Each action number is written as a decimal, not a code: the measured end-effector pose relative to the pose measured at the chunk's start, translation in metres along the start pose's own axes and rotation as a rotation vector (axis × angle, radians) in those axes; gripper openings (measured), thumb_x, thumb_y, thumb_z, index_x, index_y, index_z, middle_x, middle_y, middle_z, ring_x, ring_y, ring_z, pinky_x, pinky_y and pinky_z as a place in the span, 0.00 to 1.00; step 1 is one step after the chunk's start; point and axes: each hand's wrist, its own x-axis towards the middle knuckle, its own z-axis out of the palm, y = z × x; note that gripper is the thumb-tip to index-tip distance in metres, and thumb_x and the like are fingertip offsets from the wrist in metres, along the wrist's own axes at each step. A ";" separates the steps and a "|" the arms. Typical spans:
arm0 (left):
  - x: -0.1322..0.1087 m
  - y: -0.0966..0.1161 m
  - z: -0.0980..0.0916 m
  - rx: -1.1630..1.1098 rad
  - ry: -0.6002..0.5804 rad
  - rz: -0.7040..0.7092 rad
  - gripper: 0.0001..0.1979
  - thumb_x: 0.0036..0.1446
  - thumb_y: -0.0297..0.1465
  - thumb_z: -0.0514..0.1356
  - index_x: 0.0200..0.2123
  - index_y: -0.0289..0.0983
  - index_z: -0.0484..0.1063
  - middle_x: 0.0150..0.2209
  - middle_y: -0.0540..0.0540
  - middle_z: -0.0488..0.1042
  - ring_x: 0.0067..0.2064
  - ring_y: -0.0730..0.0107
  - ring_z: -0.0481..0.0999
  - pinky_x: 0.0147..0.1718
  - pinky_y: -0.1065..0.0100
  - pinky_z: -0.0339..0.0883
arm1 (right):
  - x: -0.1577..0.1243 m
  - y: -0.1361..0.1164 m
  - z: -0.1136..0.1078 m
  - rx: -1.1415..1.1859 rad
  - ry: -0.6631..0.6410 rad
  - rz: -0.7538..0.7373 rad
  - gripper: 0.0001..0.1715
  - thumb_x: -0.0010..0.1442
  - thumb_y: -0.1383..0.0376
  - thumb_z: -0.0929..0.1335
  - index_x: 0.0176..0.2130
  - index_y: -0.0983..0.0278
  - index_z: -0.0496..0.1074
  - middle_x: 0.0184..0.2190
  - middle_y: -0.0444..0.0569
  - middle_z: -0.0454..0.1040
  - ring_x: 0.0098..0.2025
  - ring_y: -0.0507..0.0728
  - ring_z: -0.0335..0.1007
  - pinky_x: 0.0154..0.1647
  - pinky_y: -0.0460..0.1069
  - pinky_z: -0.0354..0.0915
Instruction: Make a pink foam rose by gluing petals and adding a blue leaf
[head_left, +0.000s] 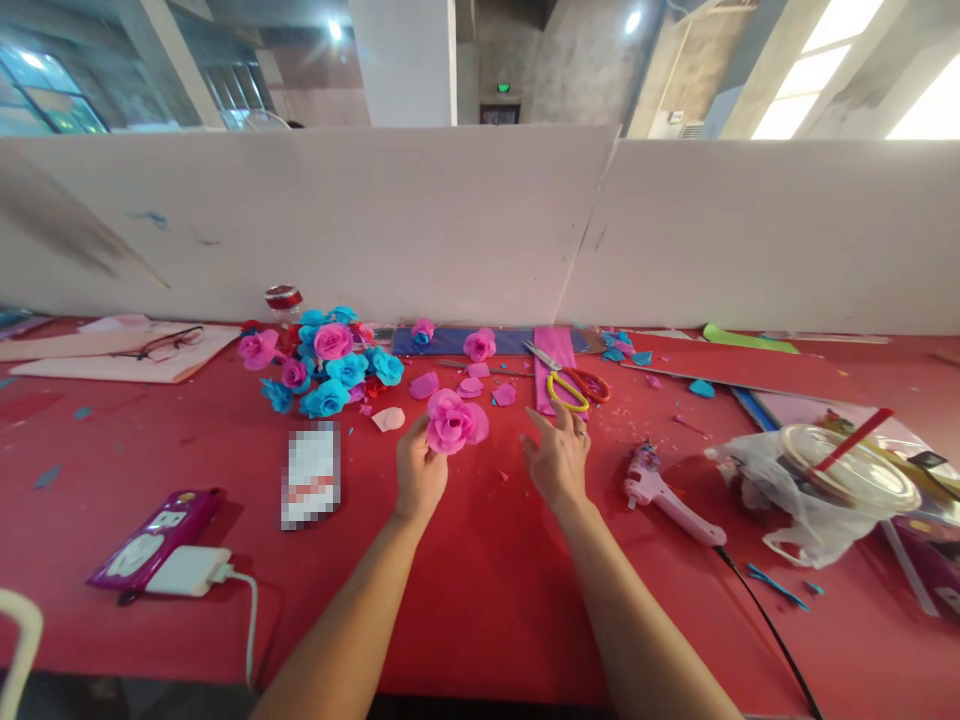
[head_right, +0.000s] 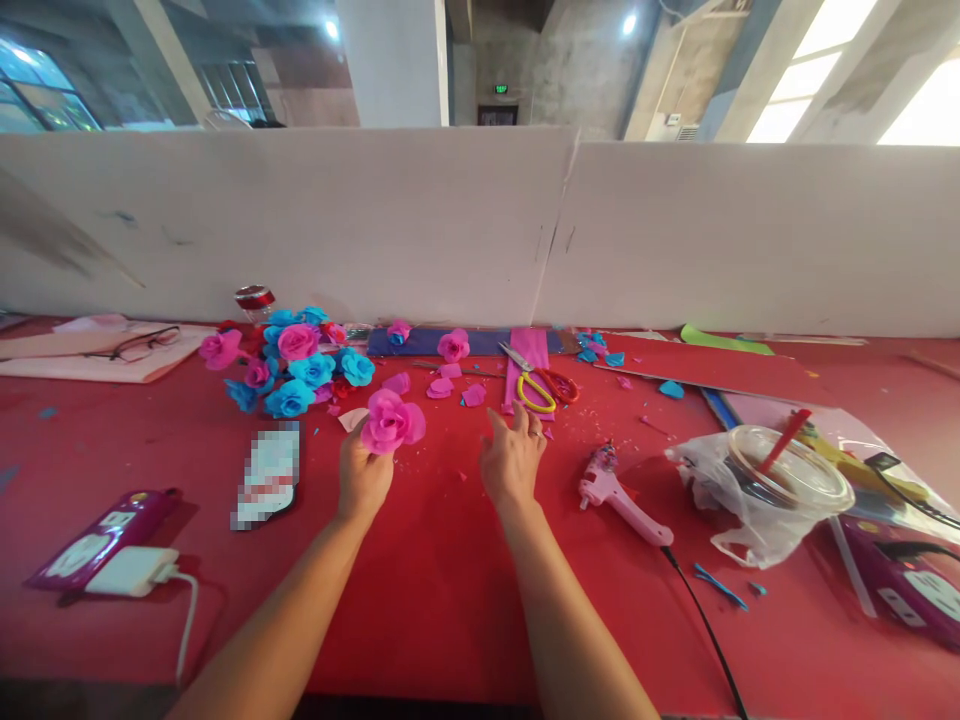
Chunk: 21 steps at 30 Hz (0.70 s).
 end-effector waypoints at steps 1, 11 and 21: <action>0.000 -0.001 0.002 -0.016 -0.011 -0.021 0.02 0.47 0.28 0.62 0.25 0.40 0.72 0.26 0.49 0.72 0.33 0.66 0.70 0.37 0.69 0.62 | 0.000 -0.002 0.000 0.017 -0.016 0.026 0.13 0.52 0.67 0.66 0.38 0.60 0.77 0.38 0.55 0.76 0.42 0.63 0.68 0.42 0.55 0.59; -0.009 -0.012 0.025 -0.330 -0.130 -0.292 0.08 0.48 0.34 0.63 0.29 0.35 0.73 0.27 0.48 0.75 0.27 0.74 0.72 0.30 0.72 0.62 | -0.012 -0.035 0.005 0.708 -0.252 0.102 0.13 0.54 0.60 0.68 0.38 0.64 0.76 0.34 0.50 0.78 0.35 0.56 0.72 0.38 0.50 0.65; -0.013 -0.009 0.026 -0.462 -0.173 -0.457 0.10 0.42 0.33 0.67 0.28 0.34 0.73 0.22 0.51 0.73 0.21 0.78 0.69 0.23 0.74 0.59 | -0.016 -0.040 0.009 0.782 -0.238 0.169 0.18 0.52 0.55 0.70 0.39 0.65 0.75 0.31 0.48 0.76 0.29 0.52 0.68 0.31 0.47 0.65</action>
